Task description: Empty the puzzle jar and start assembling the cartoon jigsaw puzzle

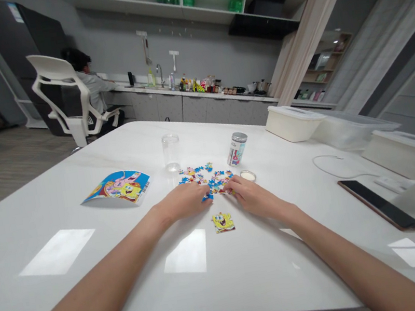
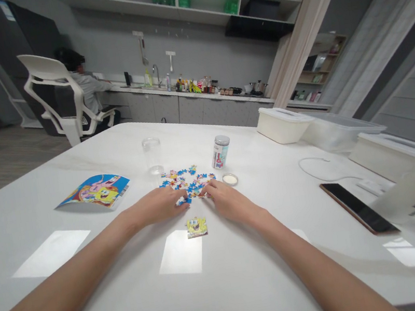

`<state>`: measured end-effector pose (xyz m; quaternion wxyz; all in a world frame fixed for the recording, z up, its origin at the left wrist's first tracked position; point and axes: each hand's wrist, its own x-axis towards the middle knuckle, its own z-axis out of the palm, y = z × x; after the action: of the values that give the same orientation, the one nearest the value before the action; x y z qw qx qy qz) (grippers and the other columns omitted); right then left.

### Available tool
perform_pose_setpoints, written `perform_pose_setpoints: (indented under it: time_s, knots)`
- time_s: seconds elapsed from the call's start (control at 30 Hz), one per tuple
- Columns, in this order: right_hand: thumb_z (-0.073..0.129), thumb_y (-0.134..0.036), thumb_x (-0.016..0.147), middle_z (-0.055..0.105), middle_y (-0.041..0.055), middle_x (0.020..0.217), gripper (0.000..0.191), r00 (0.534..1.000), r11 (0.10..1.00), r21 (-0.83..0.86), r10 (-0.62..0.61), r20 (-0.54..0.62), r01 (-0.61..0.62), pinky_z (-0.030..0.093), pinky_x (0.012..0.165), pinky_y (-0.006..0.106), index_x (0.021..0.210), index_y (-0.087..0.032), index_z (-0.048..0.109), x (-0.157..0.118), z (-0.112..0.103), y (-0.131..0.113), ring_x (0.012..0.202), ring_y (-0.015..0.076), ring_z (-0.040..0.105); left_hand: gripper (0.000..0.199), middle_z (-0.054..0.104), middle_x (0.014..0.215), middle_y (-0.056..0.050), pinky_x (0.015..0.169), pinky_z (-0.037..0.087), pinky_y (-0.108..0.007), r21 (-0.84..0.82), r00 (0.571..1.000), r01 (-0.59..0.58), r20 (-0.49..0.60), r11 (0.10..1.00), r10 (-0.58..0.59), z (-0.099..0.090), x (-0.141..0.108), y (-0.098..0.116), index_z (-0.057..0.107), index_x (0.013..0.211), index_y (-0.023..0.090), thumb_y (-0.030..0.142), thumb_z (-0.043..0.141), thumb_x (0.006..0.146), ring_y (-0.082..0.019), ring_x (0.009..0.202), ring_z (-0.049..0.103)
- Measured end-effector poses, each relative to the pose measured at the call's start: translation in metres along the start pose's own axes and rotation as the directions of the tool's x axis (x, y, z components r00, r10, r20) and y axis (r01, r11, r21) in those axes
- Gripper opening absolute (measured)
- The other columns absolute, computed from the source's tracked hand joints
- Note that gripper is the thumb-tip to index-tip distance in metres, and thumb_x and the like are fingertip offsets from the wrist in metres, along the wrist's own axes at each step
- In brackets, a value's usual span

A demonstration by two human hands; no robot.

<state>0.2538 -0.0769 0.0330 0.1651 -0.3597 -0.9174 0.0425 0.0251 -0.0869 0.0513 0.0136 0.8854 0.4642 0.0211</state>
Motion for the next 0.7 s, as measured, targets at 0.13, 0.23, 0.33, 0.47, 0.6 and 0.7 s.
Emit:
perform_pose_setpoints:
  time_s: [0.13, 0.23, 0.33, 0.47, 0.6, 0.7]
  knots:
    - [0.041, 0.004, 0.083, 0.059, 0.0075, 0.104, 0.040, 1.000, 1.000, -0.023, -0.004, -0.020, 0.004, 0.046, 0.077, 0.030, 0.109, -0.021, 0.057, -0.001, 0.003, 0.004, 0.090, 0.0178, 0.057, 0.025, 0.070, 0.085, -0.010, 0.074, 0.050, -0.031, -0.009, 1.000, 0.007, 0.000, 1.000, -0.007, 0.000, 0.000, 0.000, 0.064, 0.101, 0.017, 0.032, 0.047, 0.091, -0.021, 0.081, 0.065]
    - [0.043, 0.004, 0.081, 0.061, 0.0089, 0.105, 0.039, 0.999, 0.994, -0.105, -0.023, -0.049, 0.018, 0.046, 0.077, 0.033, 0.107, -0.020, 0.060, -0.001, 0.005, 0.008, 0.091, 0.0196, 0.058, 0.024, 0.069, 0.087, -0.010, 0.074, 0.050, -0.031, -0.009, 1.000, 0.020, -0.003, 1.000, -0.020, -0.001, -0.001, 0.001, 0.061, 0.105, 0.016, 0.030, 0.048, 0.091, -0.021, 0.082, 0.065]
    - [0.045, 0.002, 0.082, 0.064, 0.0103, 0.110, 0.033, 0.995, 0.989, -0.144, -0.049, -0.083, 0.037, 0.045, 0.084, 0.038, 0.101, -0.019, 0.062, -0.001, 0.006, 0.008, 0.099, 0.0224, 0.059, 0.024, 0.069, 0.089, -0.009, 0.073, 0.050, -0.031, -0.014, 1.000, 0.030, -0.007, 0.999, -0.030, -0.003, -0.002, 0.001, 0.057, 0.110, 0.016, 0.027, 0.049, 0.090, -0.022, 0.081, 0.065]
    - [0.042, 0.000, 0.086, 0.062, 0.0084, 0.126, 0.037, 0.993, 0.989, -0.112, -0.103, -0.050, 0.097, 0.045, 0.090, 0.041, 0.109, -0.021, 0.061, 0.000, 0.007, 0.004, 0.119, 0.0227, 0.054, 0.023, 0.068, 0.089, -0.009, 0.072, 0.049, -0.030, -0.024, 1.000, 0.003, -0.011, 1.000, -0.003, -0.004, -0.002, 0.000, 0.054, 0.111, 0.017, 0.026, 0.049, 0.091, -0.021, 0.080, 0.065]
    - [0.041, -0.002, 0.088, 0.065, 0.0066, 0.123, 0.037, 0.994, 0.988, -0.111, -0.110, -0.011, 0.108, 0.044, 0.094, 0.043, 0.111, -0.021, 0.062, 0.000, 0.007, -0.001, 0.123, 0.0220, 0.052, 0.020, 0.068, 0.083, -0.007, 0.071, 0.048, -0.030, -0.061, 0.999, -0.002, -0.038, 0.998, 0.000, -0.001, 0.000, -0.002, 0.057, 0.106, 0.018, 0.026, 0.046, 0.092, -0.021, 0.078, 0.064]
    - [0.042, -0.003, 0.088, 0.067, 0.0071, 0.118, 0.035, 0.996, 0.990, -0.112, -0.088, 0.006, 0.088, 0.043, 0.094, 0.042, 0.110, -0.021, 0.063, 0.000, 0.006, -0.002, 0.120, 0.0225, 0.054, 0.021, 0.067, 0.083, -0.006, 0.071, 0.048, -0.030, -0.115, 0.997, 0.021, -0.073, 0.993, -0.030, 0.002, 0.001, -0.002, 0.059, 0.104, 0.019, 0.030, 0.044, 0.093, -0.021, 0.078, 0.064]
